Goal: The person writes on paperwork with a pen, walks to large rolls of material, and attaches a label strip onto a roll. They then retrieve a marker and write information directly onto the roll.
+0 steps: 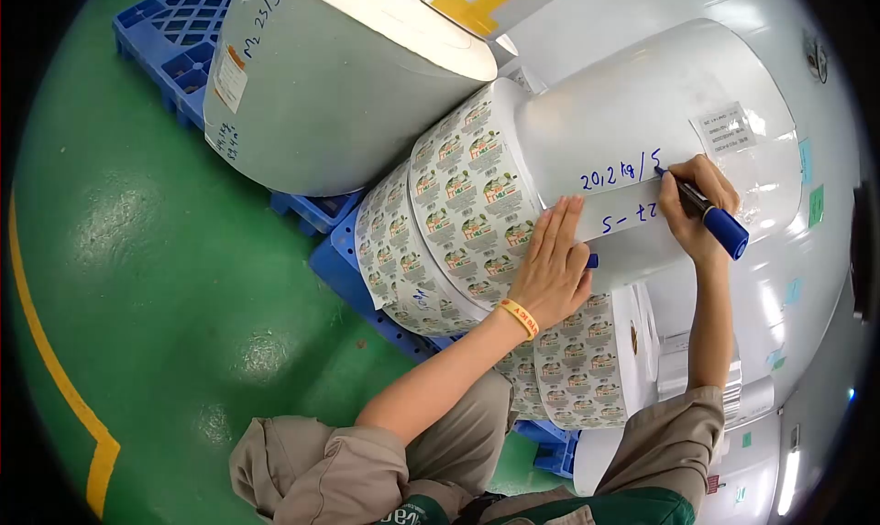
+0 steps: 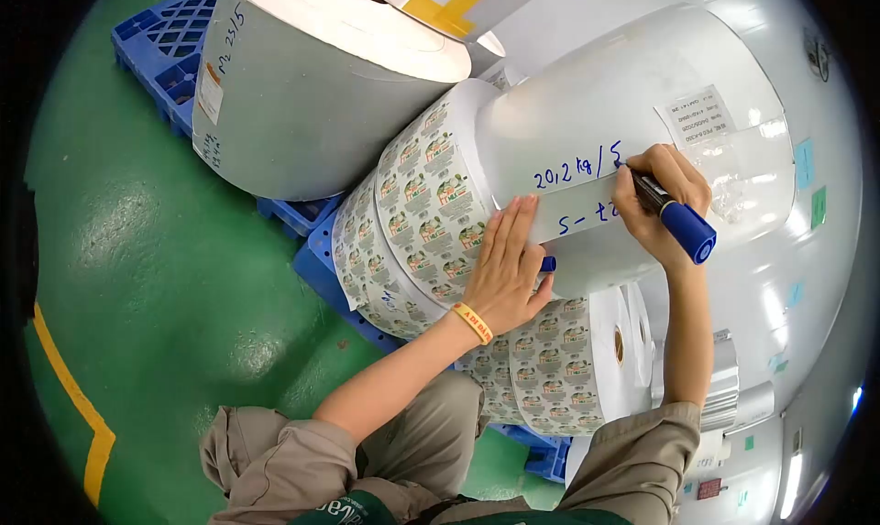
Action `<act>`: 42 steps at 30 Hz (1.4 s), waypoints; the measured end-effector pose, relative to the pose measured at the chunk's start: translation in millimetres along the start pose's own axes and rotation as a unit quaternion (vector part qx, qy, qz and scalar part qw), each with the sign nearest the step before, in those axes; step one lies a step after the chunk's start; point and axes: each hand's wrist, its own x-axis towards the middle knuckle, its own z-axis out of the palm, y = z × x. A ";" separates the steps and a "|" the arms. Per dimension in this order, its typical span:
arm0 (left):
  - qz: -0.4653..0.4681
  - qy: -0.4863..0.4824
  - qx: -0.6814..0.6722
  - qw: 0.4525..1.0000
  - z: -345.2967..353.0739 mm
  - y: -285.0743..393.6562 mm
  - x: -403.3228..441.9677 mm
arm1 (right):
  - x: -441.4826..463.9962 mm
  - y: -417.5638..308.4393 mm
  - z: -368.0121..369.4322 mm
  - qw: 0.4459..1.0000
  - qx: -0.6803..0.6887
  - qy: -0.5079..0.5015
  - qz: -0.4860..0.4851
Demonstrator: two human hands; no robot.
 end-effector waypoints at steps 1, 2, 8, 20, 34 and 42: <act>-0.001 -0.002 -0.001 1.000 -0.4 -0.1 -0.1 | -0.3 -1.0 1.6 0.999 0.006 0.029 0.015; -0.001 -0.004 -0.002 1.000 -0.6 -0.2 -0.2 | -1.3 -1.9 4.5 0.998 0.012 0.058 0.030; 0.000 -0.001 0.000 1.000 0.4 -0.4 -0.5 | 1.4 -5.6 9.2 0.995 -0.022 0.097 0.022; 0.000 0.000 -0.009 1.000 0.9 -1.2 -0.5 | -7.1 7.2 4.9 0.995 0.003 0.092 0.040; 0.003 -0.007 -0.006 1.000 -1.6 -1.2 -0.7 | -9.0 4.4 4.4 0.991 -0.009 0.136 0.012; 0.006 0.000 -0.003 1.000 -0.2 -0.5 -0.4 | 1.5 12.2 -9.4 0.994 -0.025 0.105 0.031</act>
